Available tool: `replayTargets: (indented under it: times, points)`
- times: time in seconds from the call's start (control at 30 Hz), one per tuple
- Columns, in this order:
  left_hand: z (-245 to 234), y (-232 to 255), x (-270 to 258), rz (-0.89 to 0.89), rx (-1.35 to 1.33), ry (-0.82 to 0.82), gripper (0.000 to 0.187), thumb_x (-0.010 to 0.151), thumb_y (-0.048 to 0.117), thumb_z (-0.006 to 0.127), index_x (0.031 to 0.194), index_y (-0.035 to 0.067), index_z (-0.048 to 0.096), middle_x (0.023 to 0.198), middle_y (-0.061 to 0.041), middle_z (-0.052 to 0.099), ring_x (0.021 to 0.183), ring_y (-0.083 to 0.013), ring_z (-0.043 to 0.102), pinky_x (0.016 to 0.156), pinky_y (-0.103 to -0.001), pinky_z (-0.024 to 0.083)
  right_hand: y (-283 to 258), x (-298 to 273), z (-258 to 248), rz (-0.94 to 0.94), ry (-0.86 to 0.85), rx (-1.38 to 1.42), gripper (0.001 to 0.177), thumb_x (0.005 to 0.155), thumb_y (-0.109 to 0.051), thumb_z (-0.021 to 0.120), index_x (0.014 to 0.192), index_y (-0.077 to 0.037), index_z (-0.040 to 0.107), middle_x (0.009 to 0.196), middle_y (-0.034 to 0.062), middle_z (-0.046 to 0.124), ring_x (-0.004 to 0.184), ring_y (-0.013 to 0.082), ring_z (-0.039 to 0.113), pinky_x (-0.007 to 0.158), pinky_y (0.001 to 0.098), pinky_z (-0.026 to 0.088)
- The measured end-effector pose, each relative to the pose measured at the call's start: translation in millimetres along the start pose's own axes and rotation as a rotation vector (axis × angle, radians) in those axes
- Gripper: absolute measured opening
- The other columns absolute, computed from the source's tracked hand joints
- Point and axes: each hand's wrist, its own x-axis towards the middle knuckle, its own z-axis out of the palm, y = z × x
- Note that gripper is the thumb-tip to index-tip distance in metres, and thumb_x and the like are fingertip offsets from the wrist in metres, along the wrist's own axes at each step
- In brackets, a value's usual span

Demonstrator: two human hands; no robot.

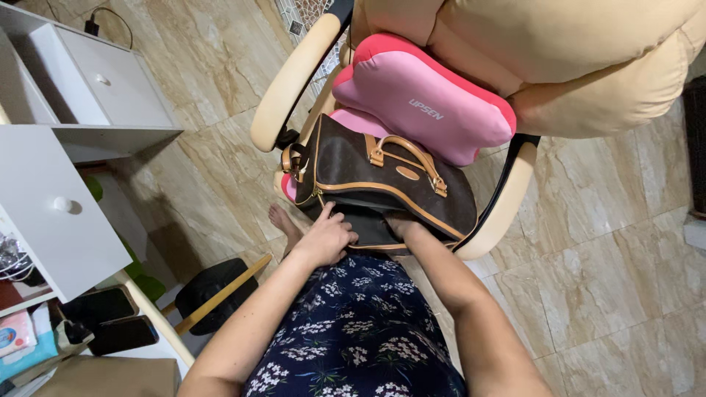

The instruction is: The person packs a brown handbag with daily essentials, including a power bank, keys, a notebook, and a pack of wipes. They also unpack a tote bag, placing various bottles and personal care items onto the desk.

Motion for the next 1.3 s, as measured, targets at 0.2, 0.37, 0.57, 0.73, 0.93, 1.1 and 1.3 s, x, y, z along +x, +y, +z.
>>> replayTargets:
  times: [0.2, 0.37, 0.57, 0.73, 0.93, 1.1, 1.3]
  points:
    - [23.4, -6.2, -0.7, -0.013, -0.050, 0.077, 0.032, 0.074, 0.025, 0.081, 0.104, 0.018, 0.076, 0.099, -0.004, 0.069, 0.116, -0.0283, 0.058, 0.121, -0.060, 0.020, -2.4, -1.8, 18.9, 0.049, -0.100, -0.353, 0.058, 0.100, -0.038, 0.046, 0.155, -0.020, 0.046, 0.163, 0.0100, 0.039, 0.151, 0.0297, 0.034, 0.125, 0.0412, 0.024]
    - [29.2, -7.7, -2.8, -0.016, -0.081, 0.130, 0.026, 0.075, 0.024, 0.079, 0.100, 0.017, 0.077, 0.094, -0.005, 0.069, 0.113, -0.0280, 0.059, 0.122, -0.058, 0.022, -7.0, 0.1, 19.5, 0.079, 0.018, -0.236, 0.061, 0.100, -0.044, 0.048, 0.153, -0.015, 0.044, 0.163, 0.0126, 0.035, 0.150, 0.0318, 0.030, 0.123, 0.0415, 0.022]
    - [32.0, -10.4, -4.8, -0.001, -0.084, 0.146, 0.023, 0.077, 0.024, 0.078, 0.099, 0.016, 0.077, 0.091, -0.005, 0.068, 0.109, -0.0274, 0.060, 0.121, -0.058, 0.023, -5.3, -10.4, 25.6, 0.174, -0.048, -0.431, 0.059, 0.101, -0.041, 0.049, 0.153, -0.014, 0.047, 0.162, 0.0133, 0.039, 0.149, 0.0314, 0.034, 0.124, 0.0415, 0.024]
    - [33.3, -8.7, -4.2, 0.006, -0.081, 0.155, 0.022, 0.077, 0.025, 0.078, 0.097, 0.016, 0.077, 0.092, -0.005, 0.068, 0.110, -0.0277, 0.060, 0.121, -0.056, 0.024, -5.3, -19.6, 31.5, 0.196, -0.017, -0.464, 0.058, 0.100, -0.042, 0.051, 0.151, -0.014, 0.048, 0.160, 0.0125, 0.041, 0.148, 0.0306, 0.035, 0.123, 0.0409, 0.025]
    - [30.6, -13.0, -5.1, -0.008, -0.122, 0.175, 0.025, 0.076, 0.029, 0.080, 0.097, 0.015, 0.077, 0.094, -0.006, 0.069, 0.111, -0.0281, 0.060, 0.120, -0.055, 0.024, -3.3, -2.4, 20.0, 0.107, 0.027, -0.425, 0.058, 0.099, -0.043, 0.053, 0.150, -0.015, 0.050, 0.159, 0.0115, 0.043, 0.147, 0.0296, 0.037, 0.122, 0.0402, 0.027]
    - [30.9, -15.4, -6.8, -0.019, -0.132, 0.206, 0.024, 0.077, 0.028, 0.079, 0.098, 0.016, 0.077, 0.094, -0.006, 0.069, 0.110, -0.0275, 0.060, 0.120, -0.053, 0.026, -1.6, 7.6, 12.6, 0.053, 0.019, -0.416, 0.058, 0.098, -0.044, 0.055, 0.149, -0.015, 0.052, 0.158, 0.0107, 0.045, 0.146, 0.0288, 0.039, 0.121, 0.0396, 0.028]
    - [32.5, -13.9, -6.0, -0.022, -0.149, 0.227, 0.024, 0.077, 0.028, 0.079, 0.098, 0.016, 0.077, 0.092, -0.006, 0.068, 0.108, -0.0275, 0.060, 0.119, -0.052, 0.027, 6.2, 8.1, 11.4, 0.027, -0.012, -0.417, 0.058, 0.097, -0.045, 0.057, 0.147, -0.016, 0.054, 0.156, 0.0098, 0.047, 0.144, 0.0278, 0.041, 0.120, 0.0389, 0.029]
